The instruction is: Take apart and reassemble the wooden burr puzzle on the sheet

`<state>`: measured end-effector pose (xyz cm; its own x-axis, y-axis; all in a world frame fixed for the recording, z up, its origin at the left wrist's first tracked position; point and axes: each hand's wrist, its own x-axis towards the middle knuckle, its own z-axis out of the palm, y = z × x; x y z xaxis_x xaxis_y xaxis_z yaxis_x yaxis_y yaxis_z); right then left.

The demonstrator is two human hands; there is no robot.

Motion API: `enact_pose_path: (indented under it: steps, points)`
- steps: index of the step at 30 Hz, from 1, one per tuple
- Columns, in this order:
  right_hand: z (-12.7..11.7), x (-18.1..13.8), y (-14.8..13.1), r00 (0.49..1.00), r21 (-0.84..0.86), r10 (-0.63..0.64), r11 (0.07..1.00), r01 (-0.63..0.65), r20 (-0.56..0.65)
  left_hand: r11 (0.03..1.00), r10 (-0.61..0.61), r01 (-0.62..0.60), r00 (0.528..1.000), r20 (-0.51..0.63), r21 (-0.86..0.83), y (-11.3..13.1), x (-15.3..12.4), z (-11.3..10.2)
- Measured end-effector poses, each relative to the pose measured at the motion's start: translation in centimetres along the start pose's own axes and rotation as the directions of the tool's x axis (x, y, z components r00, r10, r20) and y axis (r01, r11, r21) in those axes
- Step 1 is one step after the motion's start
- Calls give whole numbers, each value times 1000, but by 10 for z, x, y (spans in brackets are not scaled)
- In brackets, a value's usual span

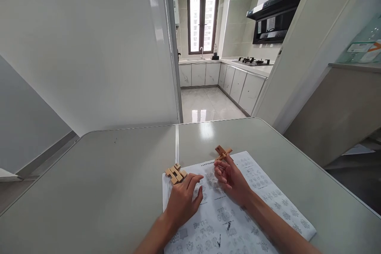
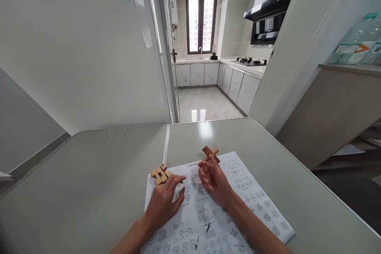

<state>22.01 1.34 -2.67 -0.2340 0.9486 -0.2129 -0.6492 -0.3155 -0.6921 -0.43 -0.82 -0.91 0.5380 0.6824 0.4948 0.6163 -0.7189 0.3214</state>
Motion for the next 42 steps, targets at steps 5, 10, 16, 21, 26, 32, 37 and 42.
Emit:
enact_pose_path:
  steps: [5, 10, 16, 21, 26, 32, 37, 42]
  points:
    - [-10, 7, -2, 998, -57, -56, 997, 54, -30, 999, 48, -48, 998, 29, -11, 3, 1, 3]
    - [-14, 10, 0, 996, -22, -78, 997, 77, -45, 999, 52, -52, 998, 36, 1, 1, 0, 5]
    - [0, 0, 0, 996, -112, -64, 992, 57, -62, 998, 53, -53, 999, 10, -19, 1, 1, 2]
    - [12, -6, 4, 1000, -249, -28, 968, 26, -5, 999, 36, -36, 999, 16, -5, 0, 2, -1]
    - [18, -11, 9, 987, -394, -92, 909, 138, 134, 999, 39, -39, 999, 15, -7, 0, 2, -1]
    - [18, -16, 14, 969, -536, -110, 816, 216, 222, 992, -60, 60, 998, 4, -111, -2, 0, 0]
    - [18, -19, 21, 962, -631, -146, 731, 261, 229, 910, -293, 254, 953, -76, -327, 0, -1, -1]
    - [19, -22, 24, 927, -773, -202, 511, 375, 316, 757, -434, 342, 900, -37, -557, 2, 3, -5]
